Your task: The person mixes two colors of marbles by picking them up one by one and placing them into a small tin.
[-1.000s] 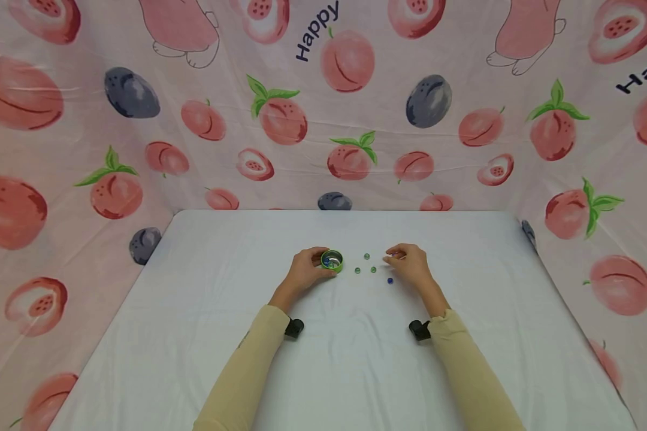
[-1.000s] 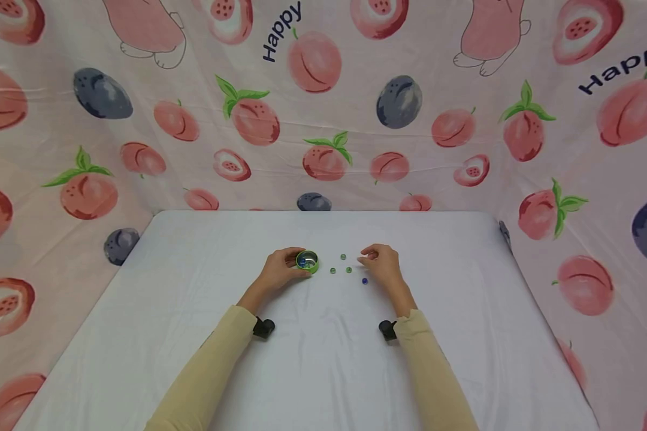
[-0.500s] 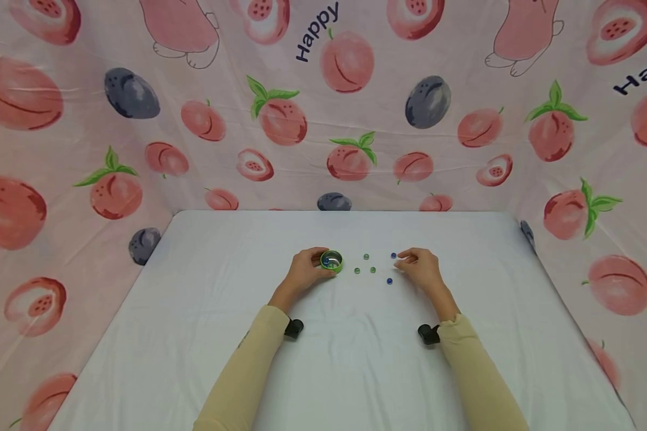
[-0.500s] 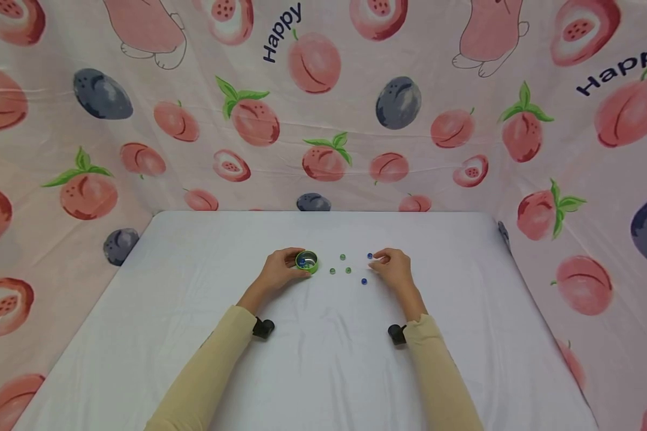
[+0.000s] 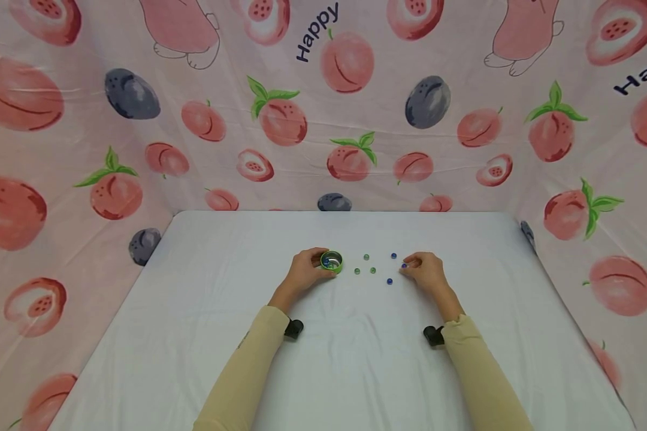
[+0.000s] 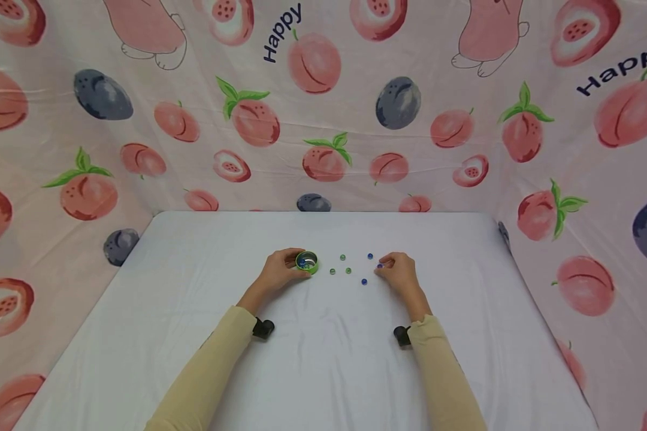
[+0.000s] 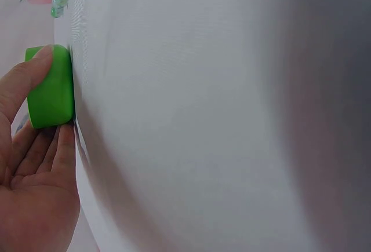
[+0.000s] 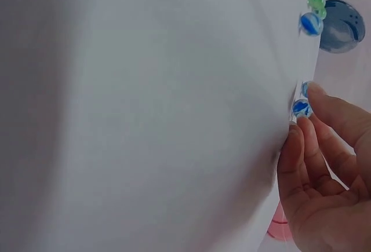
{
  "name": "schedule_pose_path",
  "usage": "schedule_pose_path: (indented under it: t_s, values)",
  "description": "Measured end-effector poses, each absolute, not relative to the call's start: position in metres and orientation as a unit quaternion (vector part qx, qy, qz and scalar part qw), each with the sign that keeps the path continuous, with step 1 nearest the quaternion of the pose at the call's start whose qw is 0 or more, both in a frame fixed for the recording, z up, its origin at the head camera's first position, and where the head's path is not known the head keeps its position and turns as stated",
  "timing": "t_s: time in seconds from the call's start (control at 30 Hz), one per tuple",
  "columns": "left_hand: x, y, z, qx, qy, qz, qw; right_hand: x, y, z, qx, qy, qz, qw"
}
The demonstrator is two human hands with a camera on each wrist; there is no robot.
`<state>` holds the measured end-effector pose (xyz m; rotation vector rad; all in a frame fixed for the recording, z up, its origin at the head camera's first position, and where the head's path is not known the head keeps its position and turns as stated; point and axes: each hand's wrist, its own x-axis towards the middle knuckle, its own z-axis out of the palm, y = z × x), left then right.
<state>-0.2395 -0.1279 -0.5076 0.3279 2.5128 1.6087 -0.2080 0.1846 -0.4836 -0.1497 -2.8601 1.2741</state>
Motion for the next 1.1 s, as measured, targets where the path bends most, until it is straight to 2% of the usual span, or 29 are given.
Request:
schedule_pose_path:
  t_s: [0.27, 0.67, 1.1]
  values:
    - [-0.240, -0.128, -0.510, 0.113, 0.839, 0.528, 0.061, -0.208, 0.188, -0.488, -0.038, -0.916, 0.399, -0.002]
    - [-0.240, -0.128, -0.508, 0.108, 0.836, 0.534, 0.073, -0.211, 0.189, -0.489, -0.037, -0.918, 0.395, 0.003]
    - [-0.239, -0.129, -0.510, 0.113, 0.834, 0.536, 0.067, -0.214, 0.173, -0.483, -0.021, -0.912, 0.409, 0.006]
